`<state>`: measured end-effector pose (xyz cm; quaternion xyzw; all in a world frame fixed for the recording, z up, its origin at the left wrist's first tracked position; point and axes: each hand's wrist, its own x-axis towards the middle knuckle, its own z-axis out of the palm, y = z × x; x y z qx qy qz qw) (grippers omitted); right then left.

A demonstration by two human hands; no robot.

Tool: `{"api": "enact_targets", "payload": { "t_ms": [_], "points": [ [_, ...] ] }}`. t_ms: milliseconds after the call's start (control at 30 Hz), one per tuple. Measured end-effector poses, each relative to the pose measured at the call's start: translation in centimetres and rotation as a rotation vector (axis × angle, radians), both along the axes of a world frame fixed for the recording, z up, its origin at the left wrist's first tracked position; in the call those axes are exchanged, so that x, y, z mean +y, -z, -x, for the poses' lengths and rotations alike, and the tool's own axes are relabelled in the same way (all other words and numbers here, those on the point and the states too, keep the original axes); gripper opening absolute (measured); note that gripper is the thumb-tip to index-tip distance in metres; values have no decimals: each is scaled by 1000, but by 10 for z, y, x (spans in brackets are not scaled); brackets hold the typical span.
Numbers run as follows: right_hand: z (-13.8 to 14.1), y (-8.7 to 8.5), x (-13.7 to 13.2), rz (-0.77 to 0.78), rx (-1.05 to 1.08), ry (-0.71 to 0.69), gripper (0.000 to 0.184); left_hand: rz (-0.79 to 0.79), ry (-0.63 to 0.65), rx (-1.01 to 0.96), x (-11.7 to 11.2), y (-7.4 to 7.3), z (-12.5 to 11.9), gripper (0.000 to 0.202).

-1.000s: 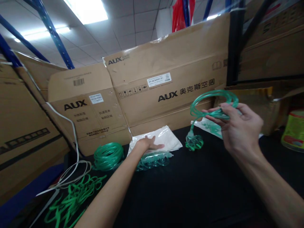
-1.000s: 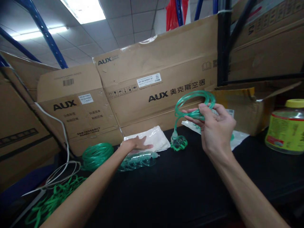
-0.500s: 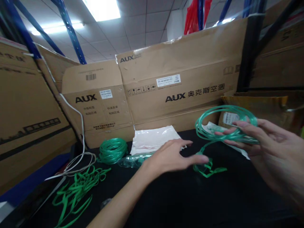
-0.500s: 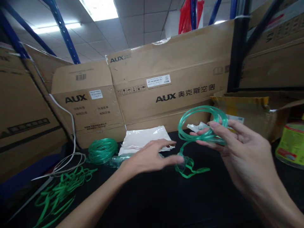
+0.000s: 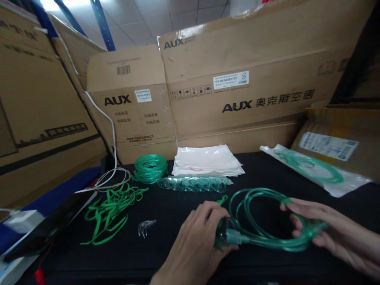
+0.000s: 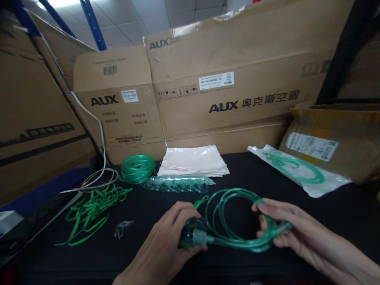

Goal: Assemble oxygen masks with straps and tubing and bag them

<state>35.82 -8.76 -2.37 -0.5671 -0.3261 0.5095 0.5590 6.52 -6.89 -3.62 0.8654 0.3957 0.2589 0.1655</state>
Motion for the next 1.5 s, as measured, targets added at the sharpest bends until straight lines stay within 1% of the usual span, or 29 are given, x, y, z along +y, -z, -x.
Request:
{"api": "enact_targets", "payload": {
  "t_ms": [33,100,167,200,233,267,333,367,400,433,500,567,667,800,900,1100,1200,1300,1400,1500],
  "points": [
    [7,3,3,58,-25,-96,26,2,-15,-3,0,4,7,55],
    [14,8,12,83,-116,-255,25,13,-31,-7,2,11,17,62],
    [14,14,22,-7,-303,-289,36,35,-35,-14,5,17,23,62],
    [13,16,26,-73,-443,-266,43,50,-39,-20,5,18,25,60],
    [12,18,28,-176,-612,-200,48,68,-44,-28,4,19,26,57],
    [11,19,27,-300,-787,-121,49,86,-49,-33,3,18,26,56],
    [17,18,20,-587,-1074,-1,41,97,-52,-33,-1,15,27,53],
    [23,17,15,-707,-1156,-20,33,87,-46,-23,-2,14,26,51],
    [31,16,9,-803,-1191,-97,27,68,-37,-10,-4,12,26,49],
    [40,16,4,-871,-1206,-190,23,43,-28,1,-4,10,26,46],
    [59,18,-3,-963,-1198,-322,21,-6,-6,14,-4,7,25,40],
    [74,24,-5,-998,-1168,-409,17,-26,26,20,-4,5,24,34],
    [86,33,-5,-1023,-1144,-432,16,-16,87,29,-5,3,24,26],
    [86,41,-9,-1028,-1140,-423,15,19,122,53,-9,2,24,22],
    [86,44,-12,-1002,-1166,-414,18,26,141,67,-9,2,25,21],
    [89,54,-13,-940,-1198,-472,17,-71,170,43,-6,3,25,24],
    [88,59,-14,-943,-1208,-463,16,-108,167,48,-5,4,23,25],
    [87,60,-15,-953,-1235,-463,17,-149,162,50,-4,5,22,27],
    [87,55,-15,-944,-1241,-490,17,-213,170,41,-4,6,22,25],
    [87,50,-13,-954,-1237,-489,21,-290,176,32,-4,7,22,22]
  ]
}}
